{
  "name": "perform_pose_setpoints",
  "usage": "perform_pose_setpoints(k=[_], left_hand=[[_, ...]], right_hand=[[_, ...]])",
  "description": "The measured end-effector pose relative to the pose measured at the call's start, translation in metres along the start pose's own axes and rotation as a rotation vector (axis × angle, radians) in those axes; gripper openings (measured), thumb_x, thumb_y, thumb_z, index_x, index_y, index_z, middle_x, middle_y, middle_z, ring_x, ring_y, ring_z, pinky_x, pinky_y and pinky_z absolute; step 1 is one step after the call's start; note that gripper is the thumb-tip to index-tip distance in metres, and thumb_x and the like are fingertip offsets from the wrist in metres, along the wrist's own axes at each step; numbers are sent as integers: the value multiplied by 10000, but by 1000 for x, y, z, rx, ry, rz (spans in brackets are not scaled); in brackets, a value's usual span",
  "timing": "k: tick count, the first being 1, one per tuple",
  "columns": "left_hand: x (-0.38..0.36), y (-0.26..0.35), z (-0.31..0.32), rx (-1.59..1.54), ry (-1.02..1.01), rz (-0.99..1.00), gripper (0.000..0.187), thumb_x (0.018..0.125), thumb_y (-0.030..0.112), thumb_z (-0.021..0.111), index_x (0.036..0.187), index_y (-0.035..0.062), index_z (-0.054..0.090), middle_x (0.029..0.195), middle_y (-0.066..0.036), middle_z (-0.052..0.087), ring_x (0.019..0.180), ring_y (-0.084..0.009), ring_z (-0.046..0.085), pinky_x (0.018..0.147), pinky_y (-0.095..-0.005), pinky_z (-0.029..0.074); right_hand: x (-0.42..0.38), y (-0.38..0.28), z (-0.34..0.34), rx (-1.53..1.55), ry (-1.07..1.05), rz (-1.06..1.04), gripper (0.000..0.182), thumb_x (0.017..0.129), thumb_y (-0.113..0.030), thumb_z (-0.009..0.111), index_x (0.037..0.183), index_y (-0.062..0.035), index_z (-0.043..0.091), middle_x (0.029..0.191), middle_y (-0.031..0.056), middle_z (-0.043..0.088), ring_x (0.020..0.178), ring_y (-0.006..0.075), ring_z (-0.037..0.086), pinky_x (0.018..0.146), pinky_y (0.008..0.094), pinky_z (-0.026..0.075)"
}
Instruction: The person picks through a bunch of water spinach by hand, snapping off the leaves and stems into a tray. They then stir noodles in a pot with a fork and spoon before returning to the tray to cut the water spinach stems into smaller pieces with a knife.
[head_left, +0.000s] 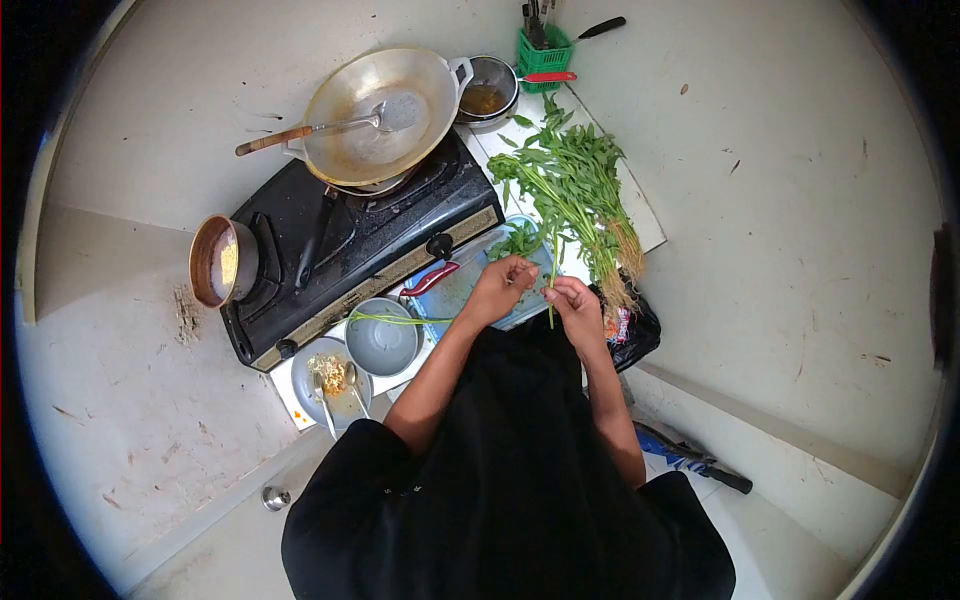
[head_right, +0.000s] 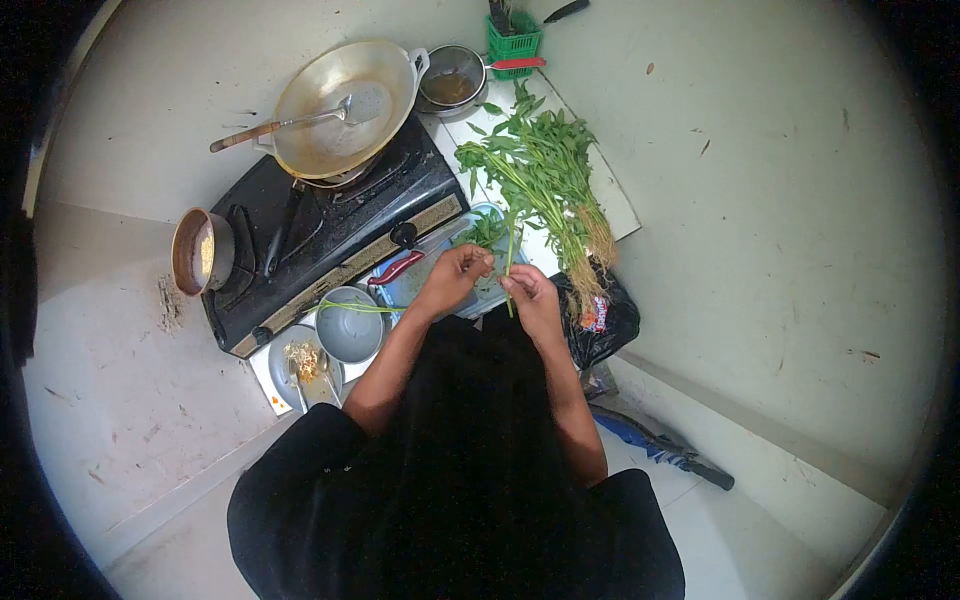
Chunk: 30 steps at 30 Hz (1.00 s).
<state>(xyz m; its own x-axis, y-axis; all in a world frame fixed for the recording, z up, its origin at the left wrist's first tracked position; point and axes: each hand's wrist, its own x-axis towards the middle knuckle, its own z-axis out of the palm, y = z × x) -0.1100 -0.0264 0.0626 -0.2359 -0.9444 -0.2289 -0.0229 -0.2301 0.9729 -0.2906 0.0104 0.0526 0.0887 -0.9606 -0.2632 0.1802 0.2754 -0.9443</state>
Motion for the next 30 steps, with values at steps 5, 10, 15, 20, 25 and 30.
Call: perform_pose_setpoints(k=[5,10,15,20,25,30], left_hand=[[-6,9,3,106,-69,42,182,941,180,665,954,-1,655,826,-25,656,771,-102,576,720,-271,466],[-6,4,0,156,-101,34,172,930,176,673,931,5,656,780,-15,636,742,-93,554,686,-280,457],[-4,-11,1,275,-30,28,167,917,148,677,927,-18,664,770,-71,655,715,-118,587,669,-300,490],[21,-33,-22,174,239,-12,187,926,140,644,956,-41,679,805,-151,696,745,-192,663,686,-346,510],[20,-20,-24,309,201,66,271,929,191,656,1040,-54,686,857,-177,718,776,-197,685,704,-338,519],[4,14,-8,336,136,4,334,918,258,684,1055,-46,690,861,-173,720,760,-199,687,707,-314,522]], right_hand=[[2,6,-1,-41,2,-4,176,927,-31,652,1094,13,614,941,53,693,866,90,623,797,235,476],[1,7,1,-121,18,-24,172,912,-42,674,1071,-4,619,898,34,682,827,80,607,743,229,466],[3,7,5,-186,2,-27,177,899,-57,694,1052,-5,621,880,26,675,804,84,605,724,234,460],[3,24,3,-262,-4,-52,204,883,-73,715,1057,-11,626,862,27,668,791,86,608,722,243,466],[0,30,4,-369,77,-40,221,872,-81,729,1070,-24,646,849,54,682,767,106,624,689,262,491],[8,36,4,-411,104,-80,240,834,-64,753,1046,-14,653,832,78,689,759,148,650,706,286,518]])
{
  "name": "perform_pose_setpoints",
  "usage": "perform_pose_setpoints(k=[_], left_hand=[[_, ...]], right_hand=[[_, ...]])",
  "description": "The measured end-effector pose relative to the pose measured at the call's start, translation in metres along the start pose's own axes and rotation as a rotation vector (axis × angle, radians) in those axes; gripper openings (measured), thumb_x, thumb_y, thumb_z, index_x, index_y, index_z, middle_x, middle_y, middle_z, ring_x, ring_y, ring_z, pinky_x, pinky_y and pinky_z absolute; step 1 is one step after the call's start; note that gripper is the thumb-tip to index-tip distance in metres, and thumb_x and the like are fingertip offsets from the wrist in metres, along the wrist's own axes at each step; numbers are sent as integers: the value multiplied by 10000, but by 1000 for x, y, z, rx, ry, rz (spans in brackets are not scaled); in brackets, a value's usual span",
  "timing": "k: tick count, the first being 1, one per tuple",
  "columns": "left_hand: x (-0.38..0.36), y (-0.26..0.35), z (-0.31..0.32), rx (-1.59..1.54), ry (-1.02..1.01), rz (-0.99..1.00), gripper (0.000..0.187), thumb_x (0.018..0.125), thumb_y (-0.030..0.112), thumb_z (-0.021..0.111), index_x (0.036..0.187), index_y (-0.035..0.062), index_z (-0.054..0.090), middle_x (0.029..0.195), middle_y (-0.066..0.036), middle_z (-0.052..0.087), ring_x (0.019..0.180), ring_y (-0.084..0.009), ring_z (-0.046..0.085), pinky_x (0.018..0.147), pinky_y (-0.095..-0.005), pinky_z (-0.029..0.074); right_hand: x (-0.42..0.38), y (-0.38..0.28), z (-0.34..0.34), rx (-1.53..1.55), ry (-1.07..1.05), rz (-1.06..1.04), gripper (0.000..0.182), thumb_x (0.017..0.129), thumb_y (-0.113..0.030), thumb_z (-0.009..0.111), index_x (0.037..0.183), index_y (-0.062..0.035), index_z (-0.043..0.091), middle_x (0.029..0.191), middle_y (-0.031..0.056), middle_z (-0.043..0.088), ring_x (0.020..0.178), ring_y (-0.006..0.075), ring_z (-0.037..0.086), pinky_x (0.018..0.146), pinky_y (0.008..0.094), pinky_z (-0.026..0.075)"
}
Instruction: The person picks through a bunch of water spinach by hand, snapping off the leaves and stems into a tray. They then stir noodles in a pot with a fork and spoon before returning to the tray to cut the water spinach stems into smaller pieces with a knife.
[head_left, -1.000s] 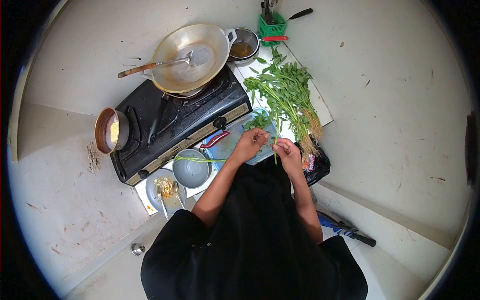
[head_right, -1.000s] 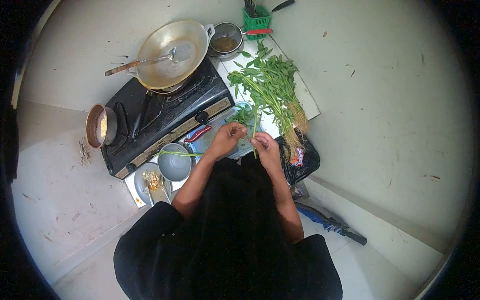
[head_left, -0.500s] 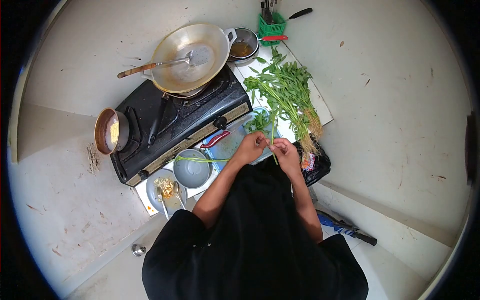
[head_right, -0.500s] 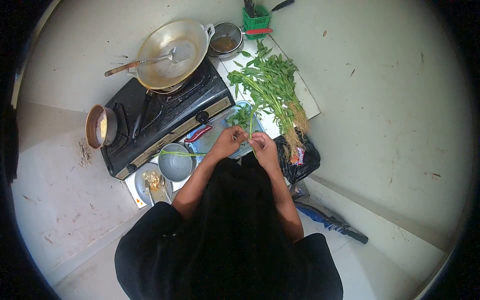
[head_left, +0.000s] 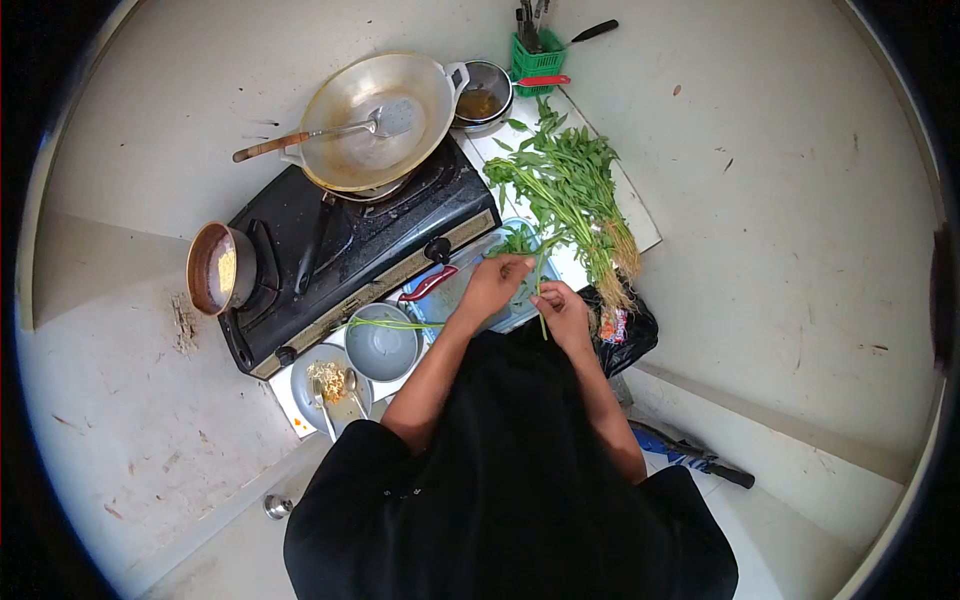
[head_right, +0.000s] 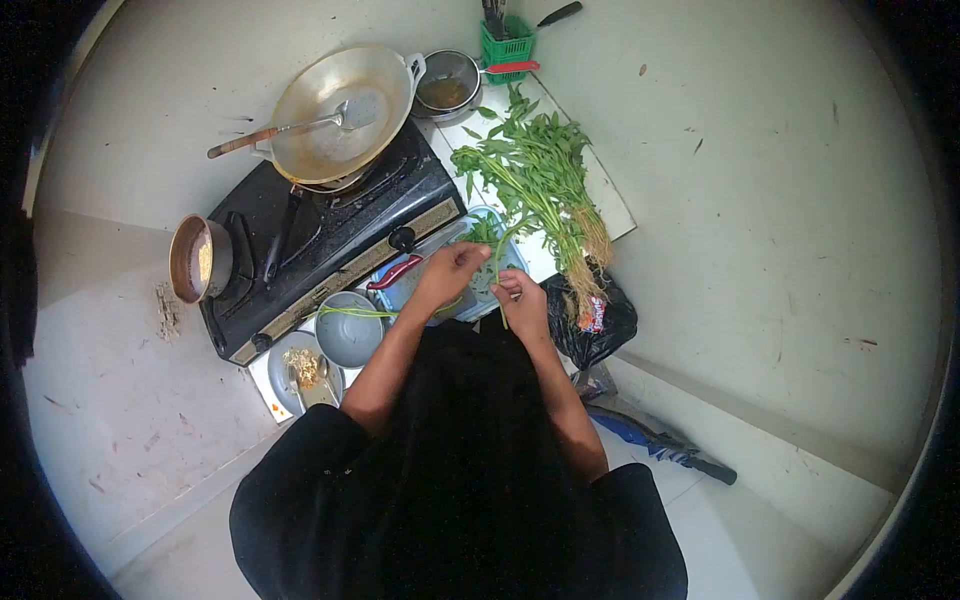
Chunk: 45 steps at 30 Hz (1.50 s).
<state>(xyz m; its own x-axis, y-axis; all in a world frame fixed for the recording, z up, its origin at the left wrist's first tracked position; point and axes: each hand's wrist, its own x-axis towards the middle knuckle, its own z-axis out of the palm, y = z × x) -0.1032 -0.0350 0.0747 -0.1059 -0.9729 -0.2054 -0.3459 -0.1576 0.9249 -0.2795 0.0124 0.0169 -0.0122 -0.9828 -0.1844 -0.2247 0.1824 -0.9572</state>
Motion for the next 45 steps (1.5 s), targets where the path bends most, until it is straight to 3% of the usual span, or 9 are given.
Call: perform_pose_setpoints(k=[8,15,18,20,23,30,35,41,45], left_hand=[[-3,-13,21,-1,71,28,248,884,174,716,949,-64,696,765,-126,707,673,-151,652,644,-304,523],[-2,-31,28,-205,-15,-3,218,891,165,711,951,-45,702,779,-147,713,702,-169,678,654,-315,523],[0,-28,28,16,77,69,192,890,148,702,955,-33,704,805,-152,709,717,-174,674,655,-327,518],[2,-29,30,54,160,105,154,876,144,678,907,-3,712,778,-182,689,679,-314,670,645,-400,522],[8,-38,34,108,309,159,141,889,121,637,914,0,704,796,-204,683,726,-366,672,673,-427,519],[38,-49,6,147,156,110,210,936,180,581,930,-1,687,814,-248,664,782,-402,669,713,-440,506],[37,-45,18,-7,18,-2,380,964,335,614,897,-32,691,747,-166,686,672,-273,664,661,-381,499],[26,-33,38,-225,-6,32,330,913,294,711,883,-35,709,724,-76,688,662,-88,602,599,-283,480],[19,-27,43,-287,19,7,305,909,253,719,880,-50,702,722,-60,684,656,-99,603,593,-276,485]], right_hand=[[-4,-21,3,-205,-16,-57,243,807,-80,768,1006,-14,645,799,102,674,733,178,654,702,311,525],[5,-1,5,142,-88,40,137,913,-140,692,955,-18,647,763,54,677,711,116,628,668,281,495],[10,0,2,112,-108,62,135,925,-145,679,924,-14,646,750,47,677,698,103,622,657,275,487],[12,-1,0,87,-105,79,141,922,-146,682,910,-10,646,744,49,677,690,103,621,652,273,484],[13,-7,-2,7,-141,72,119,933,-106,667,901,-8,610,749,19,642,702,83,593,671,247,470],[1,9,-10,65,-143,89,140,925,-136,673,944,1,652,778,61,692,720,113,635,692,272,496],[3,13,-13,90,-159,77,160,924,-142,677,984,5,655,801,54,698,750,114,640,723,271,500],[-1,9,-12,-120,-152,70,170,921,-156,690,997,-7,659,787,45,685,732,114,633,714,274,498],[4,-2,-7,38,-144,77,182,928,-163,688,998,0,650,792,47,672,732,123,634,713,276,501]])
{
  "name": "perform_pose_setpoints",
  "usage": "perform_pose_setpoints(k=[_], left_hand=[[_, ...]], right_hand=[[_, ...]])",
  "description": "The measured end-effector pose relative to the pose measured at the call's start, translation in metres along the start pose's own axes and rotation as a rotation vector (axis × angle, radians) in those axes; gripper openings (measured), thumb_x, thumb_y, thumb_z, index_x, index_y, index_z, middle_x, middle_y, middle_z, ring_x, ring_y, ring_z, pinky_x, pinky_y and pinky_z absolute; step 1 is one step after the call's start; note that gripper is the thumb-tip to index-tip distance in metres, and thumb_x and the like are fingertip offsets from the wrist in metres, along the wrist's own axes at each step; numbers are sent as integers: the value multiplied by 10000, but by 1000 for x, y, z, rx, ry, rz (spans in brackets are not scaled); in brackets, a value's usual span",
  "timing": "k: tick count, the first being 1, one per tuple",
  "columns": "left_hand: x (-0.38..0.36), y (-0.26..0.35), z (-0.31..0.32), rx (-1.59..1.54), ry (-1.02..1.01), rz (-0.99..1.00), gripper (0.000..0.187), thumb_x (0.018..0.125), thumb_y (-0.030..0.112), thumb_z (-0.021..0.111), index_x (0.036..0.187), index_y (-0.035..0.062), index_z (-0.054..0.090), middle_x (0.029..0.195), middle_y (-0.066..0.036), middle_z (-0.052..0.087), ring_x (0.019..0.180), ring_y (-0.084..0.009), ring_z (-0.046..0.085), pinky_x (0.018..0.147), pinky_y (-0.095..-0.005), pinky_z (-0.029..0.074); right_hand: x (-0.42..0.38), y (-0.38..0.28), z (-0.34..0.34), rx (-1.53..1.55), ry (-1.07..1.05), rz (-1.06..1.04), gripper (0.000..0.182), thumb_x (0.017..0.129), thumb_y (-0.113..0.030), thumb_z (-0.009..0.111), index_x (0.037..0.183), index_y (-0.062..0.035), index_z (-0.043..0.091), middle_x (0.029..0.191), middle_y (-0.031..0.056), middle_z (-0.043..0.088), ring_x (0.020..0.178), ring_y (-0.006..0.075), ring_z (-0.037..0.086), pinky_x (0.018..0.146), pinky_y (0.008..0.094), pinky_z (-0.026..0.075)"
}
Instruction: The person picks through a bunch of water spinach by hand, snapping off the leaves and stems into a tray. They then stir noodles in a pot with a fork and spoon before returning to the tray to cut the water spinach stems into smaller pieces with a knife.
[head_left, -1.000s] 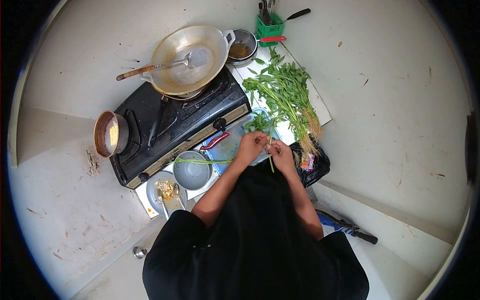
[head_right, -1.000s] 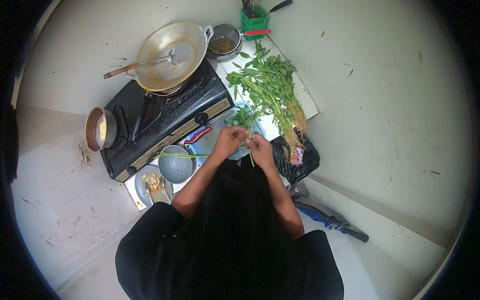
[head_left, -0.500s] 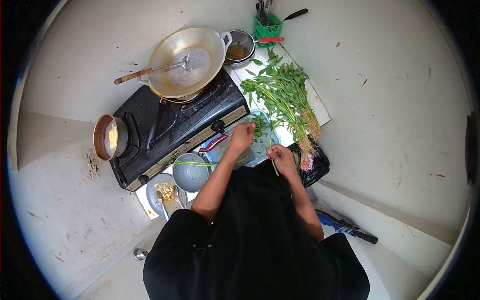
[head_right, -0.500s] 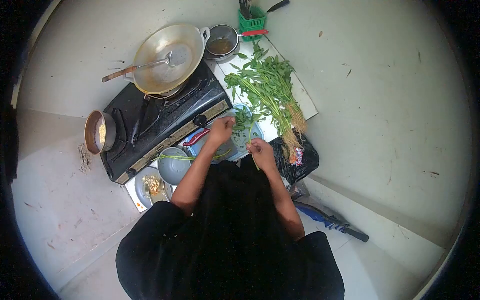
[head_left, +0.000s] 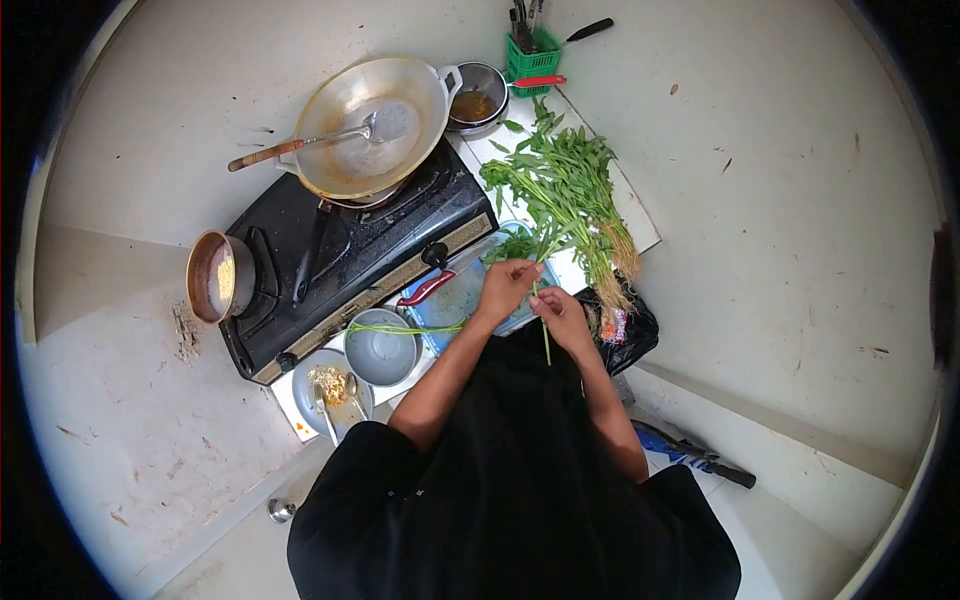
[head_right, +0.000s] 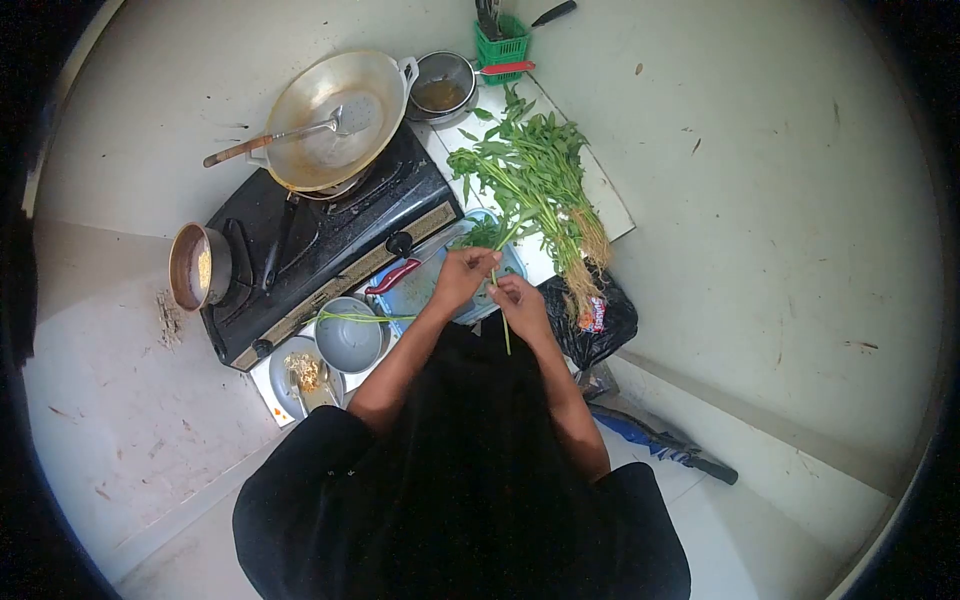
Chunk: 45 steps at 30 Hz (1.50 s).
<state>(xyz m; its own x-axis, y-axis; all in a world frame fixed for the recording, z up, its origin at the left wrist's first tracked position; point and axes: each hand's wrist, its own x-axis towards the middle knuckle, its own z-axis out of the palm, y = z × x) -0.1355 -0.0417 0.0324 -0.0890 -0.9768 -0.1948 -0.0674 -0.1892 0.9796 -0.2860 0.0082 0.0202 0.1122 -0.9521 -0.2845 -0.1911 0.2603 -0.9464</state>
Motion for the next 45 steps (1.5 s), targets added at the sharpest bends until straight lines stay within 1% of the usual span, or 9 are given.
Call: perform_pose_setpoints(k=[3,5,6,8,11,18,33,42,45], left_hand=[[-3,-5,1,-77,-3,6,295,916,263,711,924,-32,709,733,-31,682,654,-79,593,577,-265,472],[-4,5,-7,-187,-68,-223,236,912,240,720,998,21,712,834,-20,697,715,-81,612,587,-256,469],[-3,4,-9,-186,-68,-222,236,912,240,720,998,21,712,834,-20,697,715,-81,612,587,-256,469],[0,1,-13,-413,-75,-311,214,914,264,722,906,52,692,834,-7,690,707,-79,614,567,-242,453],[-2,6,-14,-388,-63,-343,237,915,294,722,851,73,662,814,4,681,712,-74,608,590,-234,450],[-3,2,-13,-198,-144,-287,265,927,327,704,856,75,660,797,3,666,755,-67,602,632,-247,463],[-8,-5,-7,-500,-120,-348,250,987,310,621,914,71,634,821,-7,640,723,-89,588,655,-250,481],[-13,4,-13,-175,-192,-231,175,953,225,660,956,50,673,846,-3,671,764,-73,602,670,-231,449],[-12,-2,-10,-176,-174,-95,177,952,201,655,933,26,677,807,-7,665,736,-74,596,650,-234,448]], right_hand=[[6,0,-1,154,-5,-13,172,947,-156,663,1004,5,642,809,51,669,739,123,633,713,271,505],[9,0,-2,162,-12,-5,164,959,-150,645,1008,6,638,822,54,669,747,121,633,715,268,509],[8,-4,-4,174,-29,-4,158,968,-141,629,1012,10,634,830,56,669,755,118,634,720,267,513],[7,-8,-4,185,-47,-4,153,976,-133,614,1016,13,630,839,59,669,762,115,635,724,266,516],[6,-6,-4,195,-57,-18,152,984,-122,596,1013,25,622,849,67,670,769,121,641,727,269,520],[12,-5,-1,182,10,-49,156,997,-97,560,1069,37,593,878,96,681,779,145,657,741,278,527],[7,-15,4,331,79,-14,199,1011,-143,550,1067,43,593,858,99,686,763,158,654,756,288,523],[7,-7,2,193,105,-58,169,1005,-125,551,1037,37,587,819,89,677,737,134,645,714,270,516],[7,-7,3,167,100,-71,158,1005,-121,548,1023,31,587,797,72,666,728,123,634,712,265,510]])
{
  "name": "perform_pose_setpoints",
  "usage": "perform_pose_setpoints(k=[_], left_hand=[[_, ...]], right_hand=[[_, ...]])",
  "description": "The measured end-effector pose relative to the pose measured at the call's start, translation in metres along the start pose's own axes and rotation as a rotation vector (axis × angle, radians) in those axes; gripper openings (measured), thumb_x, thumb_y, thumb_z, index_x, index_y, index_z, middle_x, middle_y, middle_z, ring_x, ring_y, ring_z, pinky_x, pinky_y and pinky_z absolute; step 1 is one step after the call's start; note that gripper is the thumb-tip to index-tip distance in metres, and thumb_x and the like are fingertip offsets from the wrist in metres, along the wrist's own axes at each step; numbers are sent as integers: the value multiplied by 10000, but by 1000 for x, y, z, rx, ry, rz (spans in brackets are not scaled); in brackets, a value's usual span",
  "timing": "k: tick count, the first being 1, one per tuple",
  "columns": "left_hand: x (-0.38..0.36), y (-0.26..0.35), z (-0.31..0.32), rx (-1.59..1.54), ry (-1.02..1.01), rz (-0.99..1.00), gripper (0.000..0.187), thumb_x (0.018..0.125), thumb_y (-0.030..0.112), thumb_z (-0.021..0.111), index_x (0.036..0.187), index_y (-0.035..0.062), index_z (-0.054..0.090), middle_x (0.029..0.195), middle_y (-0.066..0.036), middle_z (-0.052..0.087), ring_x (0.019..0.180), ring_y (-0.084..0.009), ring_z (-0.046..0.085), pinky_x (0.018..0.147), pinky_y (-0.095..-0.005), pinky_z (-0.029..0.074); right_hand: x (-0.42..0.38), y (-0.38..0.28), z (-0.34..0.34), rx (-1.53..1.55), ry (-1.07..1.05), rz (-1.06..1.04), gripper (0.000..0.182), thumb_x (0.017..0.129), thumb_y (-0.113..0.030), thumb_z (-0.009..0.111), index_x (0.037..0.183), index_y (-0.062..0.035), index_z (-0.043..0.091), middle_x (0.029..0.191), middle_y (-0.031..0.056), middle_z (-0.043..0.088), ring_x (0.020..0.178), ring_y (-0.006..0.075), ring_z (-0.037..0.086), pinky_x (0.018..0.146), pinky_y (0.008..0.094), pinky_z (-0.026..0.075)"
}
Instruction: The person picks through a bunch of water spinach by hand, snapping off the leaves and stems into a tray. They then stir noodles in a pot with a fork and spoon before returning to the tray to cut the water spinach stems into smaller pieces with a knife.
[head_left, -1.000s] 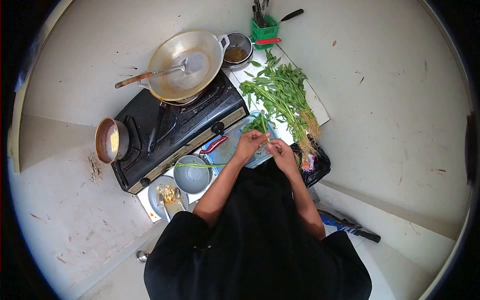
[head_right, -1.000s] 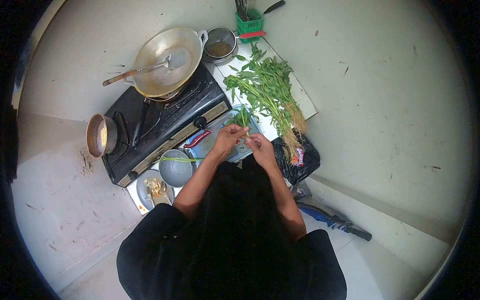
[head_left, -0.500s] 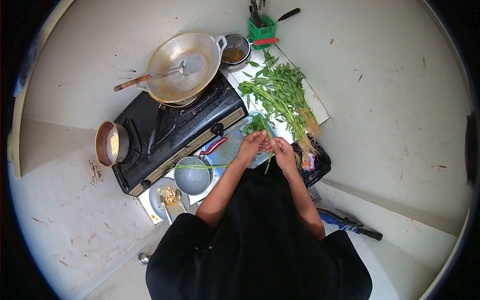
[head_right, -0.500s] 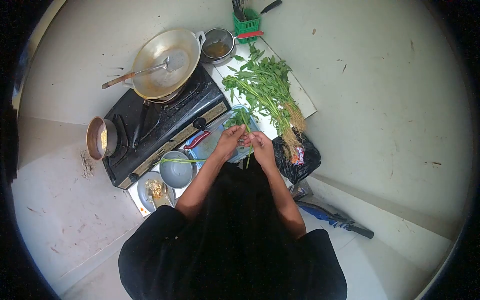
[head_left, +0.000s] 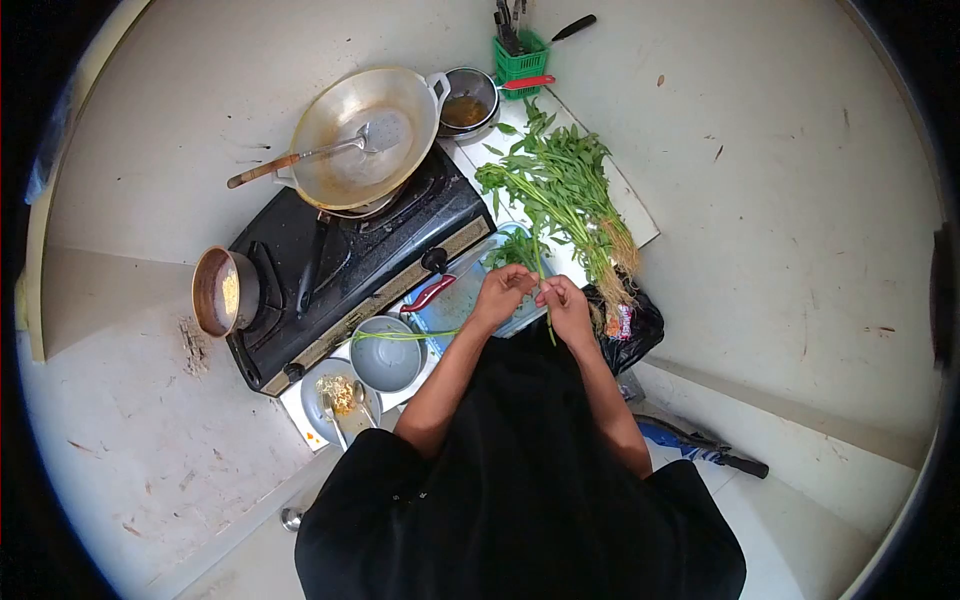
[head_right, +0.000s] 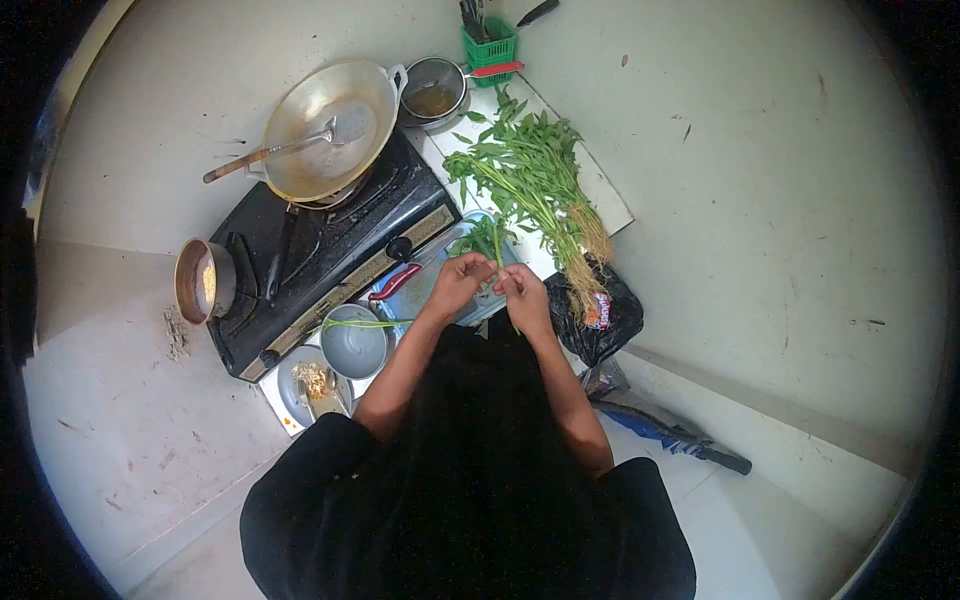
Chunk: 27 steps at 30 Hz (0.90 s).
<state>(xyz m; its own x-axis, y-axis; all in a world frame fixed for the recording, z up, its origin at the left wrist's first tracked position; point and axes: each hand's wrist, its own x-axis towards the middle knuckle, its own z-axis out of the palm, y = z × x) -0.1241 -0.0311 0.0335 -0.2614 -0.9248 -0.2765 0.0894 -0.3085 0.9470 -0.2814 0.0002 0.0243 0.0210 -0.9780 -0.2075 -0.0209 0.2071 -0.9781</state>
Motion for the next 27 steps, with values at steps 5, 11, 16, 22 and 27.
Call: perform_pose_setpoints(k=[5,11,16,22,27], left_hand=[[11,-15,-9,23,306,59,207,952,188,653,919,-14,681,800,-53,685,718,-102,610,638,-251,472],[18,13,-29,230,128,-254,460,1001,402,550,1164,-10,674,979,-62,730,802,-122,635,696,-271,485],[15,29,-9,-53,-25,-367,464,1008,446,526,1156,36,685,996,-28,706,830,-95,594,740,-261,456],[15,28,6,-134,-28,-188,335,988,335,606,1139,51,698,919,6,682,799,-67,578,696,-241,445],[2,46,8,-40,-33,-75,293,985,274,617,1134,37,704,914,14,677,757,-54,554,675,-227,437]], right_hand=[[-3,-6,0,-10,-17,7,151,1005,-123,549,1004,23,589,775,53,650,723,116,621,704,263,505],[-11,3,-6,43,-24,15,153,1005,-129,549,1020,15,601,805,50,651,745,117,620,725,262,498],[-10,-7,-9,94,-97,72,208,1019,-176,530,1029,18,605,829,56,654,802,129,623,787,283,491],[-17,-16,-15,54,-215,129,261,1024,-239,537,1061,13,595,879,65,659,852,127,632,810,291,490],[-16,-24,-11,123,-142,84,221,995,-185,593,1076,21,602,898,69,666,861,124,638,812,273,495]])
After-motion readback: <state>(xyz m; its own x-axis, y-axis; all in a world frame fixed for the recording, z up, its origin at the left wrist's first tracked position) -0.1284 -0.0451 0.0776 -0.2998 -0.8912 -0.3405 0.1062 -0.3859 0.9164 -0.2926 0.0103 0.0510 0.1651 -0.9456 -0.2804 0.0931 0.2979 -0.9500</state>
